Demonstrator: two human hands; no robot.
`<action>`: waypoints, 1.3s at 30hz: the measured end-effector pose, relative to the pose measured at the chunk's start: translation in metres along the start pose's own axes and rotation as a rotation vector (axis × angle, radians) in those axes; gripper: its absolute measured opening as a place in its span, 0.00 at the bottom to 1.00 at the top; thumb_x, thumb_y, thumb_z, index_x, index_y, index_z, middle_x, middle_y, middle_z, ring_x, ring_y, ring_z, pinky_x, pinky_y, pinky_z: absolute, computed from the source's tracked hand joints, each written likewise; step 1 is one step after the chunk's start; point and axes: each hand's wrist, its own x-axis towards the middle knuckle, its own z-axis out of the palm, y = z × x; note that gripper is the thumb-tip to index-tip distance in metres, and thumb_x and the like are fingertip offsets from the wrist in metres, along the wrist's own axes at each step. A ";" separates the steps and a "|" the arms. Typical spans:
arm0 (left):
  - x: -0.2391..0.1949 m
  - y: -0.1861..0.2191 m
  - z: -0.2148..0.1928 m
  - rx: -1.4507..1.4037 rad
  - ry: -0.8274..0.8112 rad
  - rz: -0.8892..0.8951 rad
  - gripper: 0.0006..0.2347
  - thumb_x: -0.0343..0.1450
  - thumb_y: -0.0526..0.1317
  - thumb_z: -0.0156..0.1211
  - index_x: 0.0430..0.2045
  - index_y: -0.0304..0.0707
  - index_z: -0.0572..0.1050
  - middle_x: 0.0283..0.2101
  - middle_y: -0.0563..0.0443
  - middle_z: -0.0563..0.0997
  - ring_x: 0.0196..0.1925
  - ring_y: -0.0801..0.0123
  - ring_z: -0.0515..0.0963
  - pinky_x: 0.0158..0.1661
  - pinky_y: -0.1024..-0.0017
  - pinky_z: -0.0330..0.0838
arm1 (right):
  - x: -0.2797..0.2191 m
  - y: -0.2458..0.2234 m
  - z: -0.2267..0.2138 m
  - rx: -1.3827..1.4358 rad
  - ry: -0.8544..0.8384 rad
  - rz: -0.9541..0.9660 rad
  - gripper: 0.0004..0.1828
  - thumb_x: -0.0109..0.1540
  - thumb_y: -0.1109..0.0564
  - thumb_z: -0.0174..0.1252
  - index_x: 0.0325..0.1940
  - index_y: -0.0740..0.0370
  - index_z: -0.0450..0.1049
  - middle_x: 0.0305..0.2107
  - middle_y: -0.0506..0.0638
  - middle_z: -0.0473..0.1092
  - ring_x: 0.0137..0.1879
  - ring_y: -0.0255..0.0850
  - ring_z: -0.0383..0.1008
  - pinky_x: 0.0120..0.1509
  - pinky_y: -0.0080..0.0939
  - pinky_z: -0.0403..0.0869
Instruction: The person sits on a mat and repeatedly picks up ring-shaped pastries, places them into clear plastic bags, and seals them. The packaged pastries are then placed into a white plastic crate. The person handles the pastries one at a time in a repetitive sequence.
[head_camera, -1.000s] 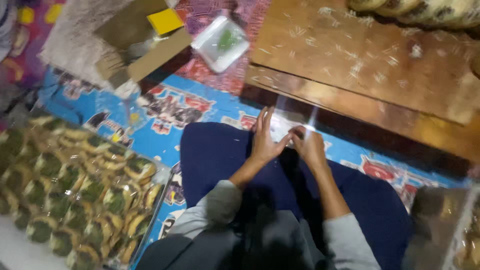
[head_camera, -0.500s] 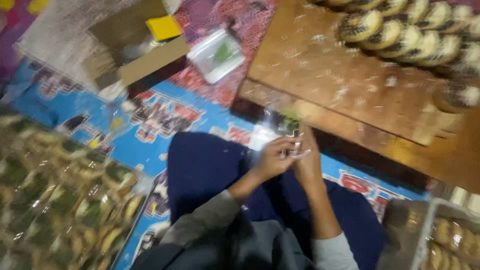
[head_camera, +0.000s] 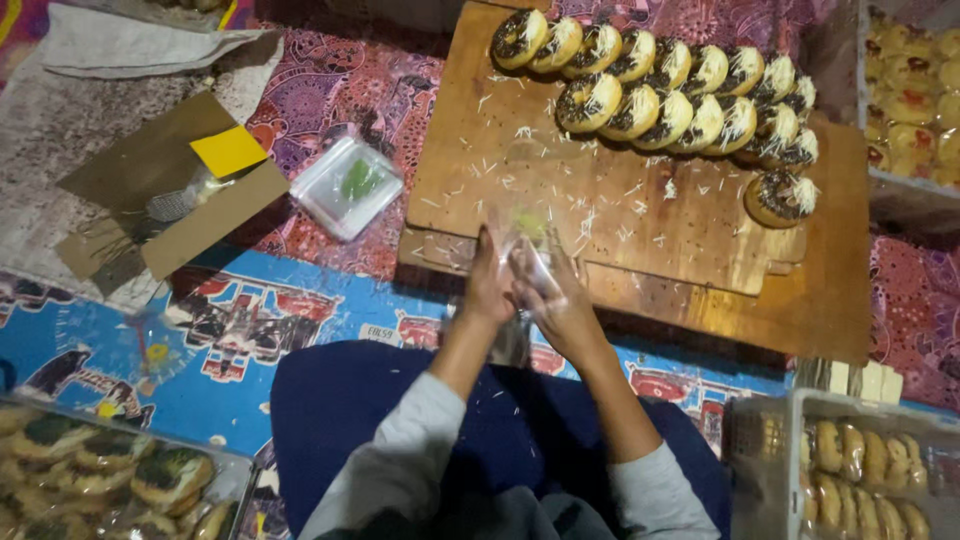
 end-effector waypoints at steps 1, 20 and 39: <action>0.018 0.011 -0.006 0.087 0.131 -0.061 0.26 0.79 0.46 0.54 0.71 0.35 0.59 0.64 0.31 0.72 0.62 0.45 0.74 0.57 0.54 0.75 | 0.005 0.010 -0.004 -0.114 -0.029 -0.117 0.30 0.64 0.48 0.59 0.69 0.61 0.68 0.72 0.66 0.54 0.73 0.59 0.61 0.78 0.63 0.53; 0.111 0.104 0.016 -0.197 0.226 0.062 0.26 0.74 0.61 0.53 0.54 0.39 0.74 0.59 0.33 0.74 0.56 0.42 0.74 0.56 0.39 0.66 | 0.227 0.084 -0.093 -0.518 0.066 0.173 0.58 0.42 0.36 0.79 0.71 0.58 0.65 0.68 0.65 0.62 0.75 0.60 0.52 0.74 0.77 0.49; -0.018 -0.007 0.092 0.350 0.316 0.244 0.37 0.73 0.57 0.61 0.72 0.33 0.54 0.70 0.41 0.65 0.70 0.51 0.67 0.69 0.56 0.61 | 0.020 -0.083 0.029 -0.121 0.464 -0.084 0.34 0.54 0.58 0.71 0.64 0.61 0.71 0.63 0.58 0.68 0.71 0.58 0.66 0.77 0.51 0.63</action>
